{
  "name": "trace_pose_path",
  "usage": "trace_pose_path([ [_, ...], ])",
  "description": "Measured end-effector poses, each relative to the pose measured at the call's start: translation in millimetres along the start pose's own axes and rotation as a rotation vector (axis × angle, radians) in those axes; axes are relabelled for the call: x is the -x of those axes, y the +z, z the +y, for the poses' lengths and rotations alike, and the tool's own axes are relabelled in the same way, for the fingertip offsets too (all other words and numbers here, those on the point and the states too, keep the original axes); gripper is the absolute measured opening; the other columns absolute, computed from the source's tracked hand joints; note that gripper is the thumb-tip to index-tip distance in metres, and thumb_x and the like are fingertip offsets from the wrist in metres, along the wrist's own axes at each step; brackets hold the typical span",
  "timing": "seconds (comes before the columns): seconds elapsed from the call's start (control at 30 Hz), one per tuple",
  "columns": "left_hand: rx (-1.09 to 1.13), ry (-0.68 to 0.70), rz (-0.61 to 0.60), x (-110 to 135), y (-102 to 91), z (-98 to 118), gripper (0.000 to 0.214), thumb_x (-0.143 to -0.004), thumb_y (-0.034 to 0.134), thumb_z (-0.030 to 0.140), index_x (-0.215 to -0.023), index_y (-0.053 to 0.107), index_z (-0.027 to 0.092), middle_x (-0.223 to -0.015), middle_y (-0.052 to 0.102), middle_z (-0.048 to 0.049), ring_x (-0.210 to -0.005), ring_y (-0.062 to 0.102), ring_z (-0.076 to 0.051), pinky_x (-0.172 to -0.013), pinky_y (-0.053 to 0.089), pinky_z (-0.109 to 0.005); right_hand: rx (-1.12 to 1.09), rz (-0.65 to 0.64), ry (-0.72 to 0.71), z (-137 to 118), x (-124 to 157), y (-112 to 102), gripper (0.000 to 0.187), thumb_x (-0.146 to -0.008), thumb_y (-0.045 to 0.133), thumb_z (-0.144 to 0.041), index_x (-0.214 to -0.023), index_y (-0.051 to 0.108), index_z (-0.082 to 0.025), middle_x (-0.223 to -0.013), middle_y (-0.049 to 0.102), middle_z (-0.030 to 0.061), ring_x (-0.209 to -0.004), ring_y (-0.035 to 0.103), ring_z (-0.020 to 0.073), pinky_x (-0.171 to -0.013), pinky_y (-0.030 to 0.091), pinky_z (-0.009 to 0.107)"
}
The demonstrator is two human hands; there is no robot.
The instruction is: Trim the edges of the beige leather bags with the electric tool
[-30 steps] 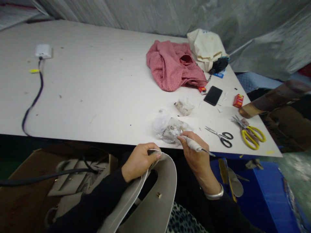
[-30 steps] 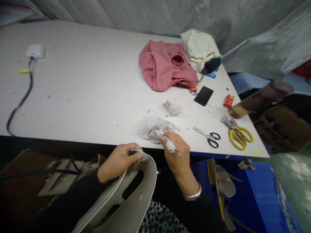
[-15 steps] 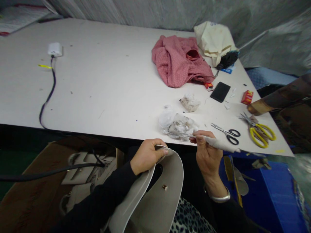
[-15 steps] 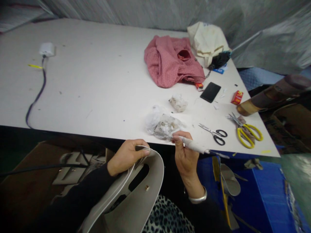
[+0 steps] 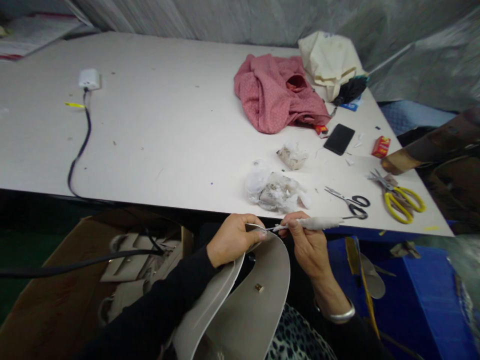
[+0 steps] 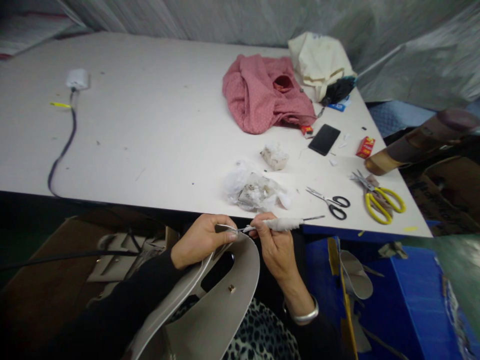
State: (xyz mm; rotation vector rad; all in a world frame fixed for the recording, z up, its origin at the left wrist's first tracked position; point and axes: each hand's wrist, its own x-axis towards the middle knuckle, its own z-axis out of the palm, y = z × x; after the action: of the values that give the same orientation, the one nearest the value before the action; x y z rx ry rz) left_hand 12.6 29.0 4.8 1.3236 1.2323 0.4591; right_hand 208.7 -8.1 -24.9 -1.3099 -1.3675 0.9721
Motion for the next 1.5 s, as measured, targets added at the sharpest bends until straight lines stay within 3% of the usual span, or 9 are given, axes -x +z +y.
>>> trace_pose_path([
  [0.2, 0.054, 0.000, -0.027, -0.5, 2.9, -1.0, 0.014, -0.070, 0.071, 0.029, -0.073, 0.073, 0.016, -0.065, 0.066, -0.0005, -0.063, 0.055, -0.016, -0.064, 0.042, -0.027, 0.099, -0.194, -0.068, -5.7, -15.8, -12.9, 0.038, -0.106, 0.047, -0.049, -0.087, 0.065, -0.021, -0.070, 0.062, -0.0001, -0.066, 0.062, 0.0159, -0.065, 0.049, 0.028],
  [0.4, 0.092, -0.010, -0.145, -2.1, 9.8, -3.1, 0.010, -0.068, 0.071, 0.025, -0.069, 0.071, 0.015, -0.060, 0.061, 0.0013, -0.059, 0.050, -0.013, -0.061, 0.040, -0.026, 0.055, -0.428, -0.010, -13.2, -32.5, -17.0, 0.047, -0.104, 0.046, -0.054, -0.076, 0.062, -0.020, -0.065, 0.054, -0.0015, -0.062, 0.053, 0.0148, -0.061, 0.042, 0.027],
  [0.47, 0.128, -0.006, -0.165, -3.5, 11.5, -3.6, 0.010, -0.068, 0.070, 0.026, -0.070, 0.070, 0.015, -0.060, 0.060, 0.0018, -0.059, 0.050, -0.013, -0.061, 0.040, -0.026, 0.035, -0.361, -0.007, -11.2, -31.2, -12.1, 0.049, -0.104, 0.048, -0.055, -0.072, 0.061, -0.019, -0.061, 0.051, -0.0021, -0.058, 0.050, 0.0136, -0.058, 0.039, 0.027],
  [0.63, 0.139, -0.020, -0.090, -6.9, 6.0, -6.8, 0.013, -0.068, 0.071, 0.028, -0.069, 0.070, 0.015, -0.061, 0.061, 0.0007, -0.059, 0.051, -0.014, -0.061, 0.039, -0.026, -0.071, 0.280, 0.035, 1.2, -23.5, 1.6, 0.044, -0.104, 0.050, -0.051, -0.076, 0.062, -0.019, -0.060, 0.052, -0.0031, -0.053, 0.051, 0.0120, -0.053, 0.040, 0.025],
  [0.73, 0.175, -0.035, 0.040, -6.7, -3.3, -10.4, 0.016, -0.070, 0.073, 0.030, -0.073, 0.070, 0.015, -0.062, 0.061, 0.0012, -0.058, 0.050, -0.013, -0.059, 0.038, -0.026, 0.003, 0.461, -0.030, 4.6, -25.8, 3.3, 0.034, -0.104, 0.054, -0.047, -0.088, 0.065, -0.019, -0.075, 0.063, -0.0003, -0.064, 0.063, 0.0137, -0.063, 0.052, 0.027],
  [0.83, 0.349, -0.066, 0.128, -6.1, -13.2, -13.7, 0.022, -0.069, 0.078, 0.034, -0.076, 0.068, 0.015, -0.063, 0.062, 0.0014, -0.058, 0.052, -0.013, -0.058, 0.040, -0.025, 0.100, 0.466, -0.106, 6.5, -30.4, 1.5, 0.027, -0.103, 0.057, -0.044, -0.095, 0.066, -0.020, -0.085, 0.067, 0.0020, -0.072, 0.069, 0.0156, -0.070, 0.057, 0.030],
  [1.0, 0.552, -0.134, 0.157, -6.1, -23.5, -16.7, 0.035, -0.060, 0.088, 0.036, -0.078, 0.067, 0.014, -0.061, 0.065, 0.0007, -0.055, 0.056, -0.013, -0.058, 0.043, -0.026, 0.123, 0.381, -0.156, 17.2, -34.3, -1.2, 0.022, -0.104, 0.056, -0.038, -0.097, 0.066, -0.020, -0.089, 0.067, 0.0021, -0.074, 0.070, 0.0161, -0.072, 0.058, 0.031],
  [1.33, 0.515, -0.116, 0.120, -5.4, -18.9, -19.7, 0.030, -0.063, 0.085, 0.035, -0.076, 0.069, 0.014, -0.062, 0.065, -0.0007, -0.055, 0.058, -0.013, -0.057, 0.044, -0.026, 0.609, 0.183, -0.327, 6.6, -52.7, -3.3, 0.034, -0.105, 0.053, -0.047, -0.096, 0.070, -0.020, -0.092, 0.074, 0.0072, -0.088, 0.070, 0.0222, -0.080, 0.052, 0.033],
  [1.5, 0.504, -0.140, 0.080, -4.0, -21.1, -19.3, 0.033, -0.065, 0.086, 0.037, -0.079, 0.068, 0.014, -0.063, 0.064, 0.0000, -0.055, 0.056, -0.012, -0.056, 0.043, -0.025, 0.605, 0.126, -0.367, 5.6, -54.1, -4.6, 0.032, -0.105, 0.054, -0.045, -0.097, 0.070, -0.018, -0.092, 0.074, 0.0081, -0.087, 0.070, 0.0226, -0.080, 0.053, 0.033],
])
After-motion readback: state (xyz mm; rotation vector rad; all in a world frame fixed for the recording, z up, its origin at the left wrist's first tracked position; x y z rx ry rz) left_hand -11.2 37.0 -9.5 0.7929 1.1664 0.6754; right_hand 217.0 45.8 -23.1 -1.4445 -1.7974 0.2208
